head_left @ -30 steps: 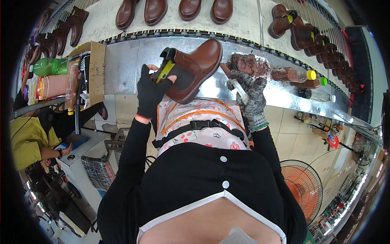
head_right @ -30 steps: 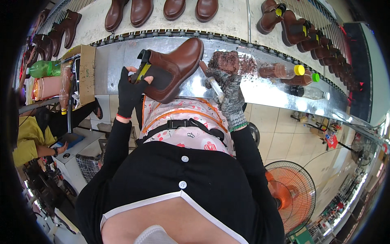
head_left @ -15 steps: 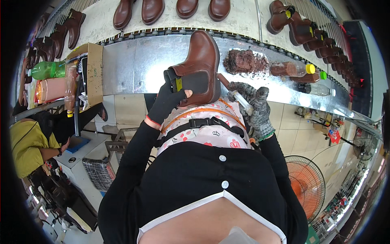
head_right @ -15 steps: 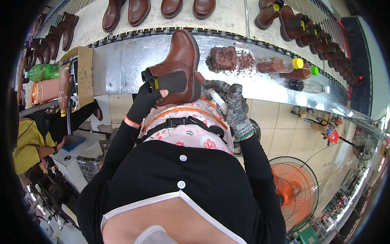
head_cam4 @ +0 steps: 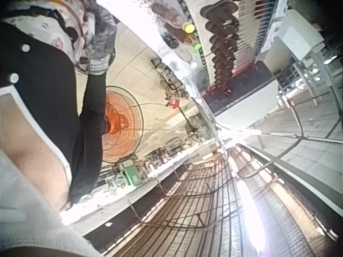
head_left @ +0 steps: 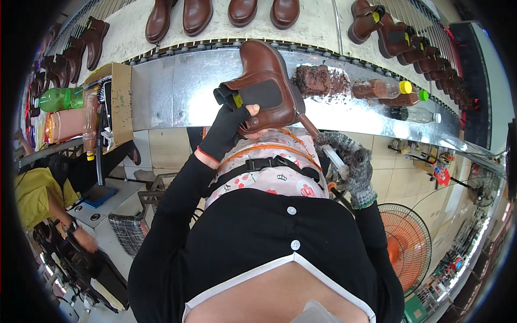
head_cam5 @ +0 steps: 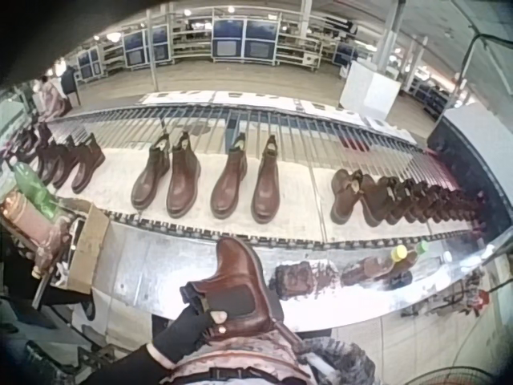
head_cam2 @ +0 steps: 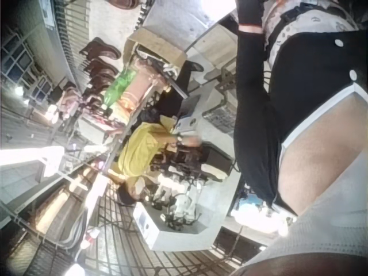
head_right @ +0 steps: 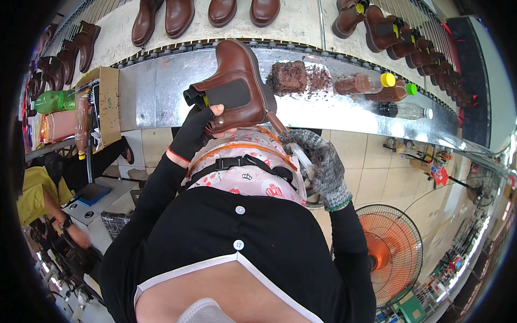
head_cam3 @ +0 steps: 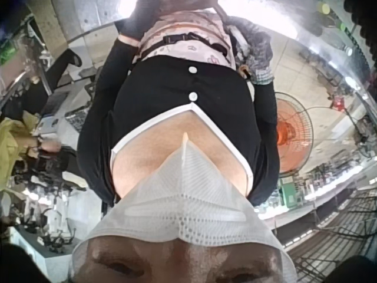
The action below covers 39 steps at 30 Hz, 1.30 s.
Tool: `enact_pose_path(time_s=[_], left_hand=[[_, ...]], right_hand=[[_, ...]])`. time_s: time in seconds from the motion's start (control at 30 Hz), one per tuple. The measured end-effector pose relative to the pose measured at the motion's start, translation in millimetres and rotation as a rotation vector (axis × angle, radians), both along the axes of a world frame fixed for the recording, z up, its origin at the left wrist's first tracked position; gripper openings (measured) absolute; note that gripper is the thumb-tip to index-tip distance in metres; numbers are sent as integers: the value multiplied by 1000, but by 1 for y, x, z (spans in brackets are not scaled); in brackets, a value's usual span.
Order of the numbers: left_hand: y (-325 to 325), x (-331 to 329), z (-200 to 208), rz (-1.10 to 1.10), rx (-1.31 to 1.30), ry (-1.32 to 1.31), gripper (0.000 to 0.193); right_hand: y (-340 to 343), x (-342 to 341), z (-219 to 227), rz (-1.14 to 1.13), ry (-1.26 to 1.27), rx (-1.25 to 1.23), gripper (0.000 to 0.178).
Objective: The person is cleaning the soles and edges of brown boots using a small tool and a cleaning solution on a factory assembly line.
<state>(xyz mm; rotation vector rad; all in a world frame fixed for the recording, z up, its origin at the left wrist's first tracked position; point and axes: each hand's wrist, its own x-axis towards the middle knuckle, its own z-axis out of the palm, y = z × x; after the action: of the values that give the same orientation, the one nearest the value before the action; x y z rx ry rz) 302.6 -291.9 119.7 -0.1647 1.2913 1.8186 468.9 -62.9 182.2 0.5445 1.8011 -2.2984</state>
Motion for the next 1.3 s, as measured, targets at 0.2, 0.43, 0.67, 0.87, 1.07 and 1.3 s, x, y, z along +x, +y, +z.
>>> enact_pose_path(time_s=[0.2,0.43,0.67,0.87,1.07,1.3], left_hand=[[12,-2,15,63,49,-116,51],[19,-8,20,182,167,-243,46],[9,-18,20,155,293,-267,50],[18,-42,28,-28,124,62,51],[103,-116,37,-278,78,302,36],[264,-205,-14,-333,51,467,30]], right_hand=[[-5,6,8,14,147,179,59],[-8,9,6,-3,139,328,46],[2,14,11,-286,42,-270,70],[25,-1,-55,-420,89,-111,79],[33,-39,-165,-684,33,92,38],[32,-36,-186,-759,47,-157,24]])
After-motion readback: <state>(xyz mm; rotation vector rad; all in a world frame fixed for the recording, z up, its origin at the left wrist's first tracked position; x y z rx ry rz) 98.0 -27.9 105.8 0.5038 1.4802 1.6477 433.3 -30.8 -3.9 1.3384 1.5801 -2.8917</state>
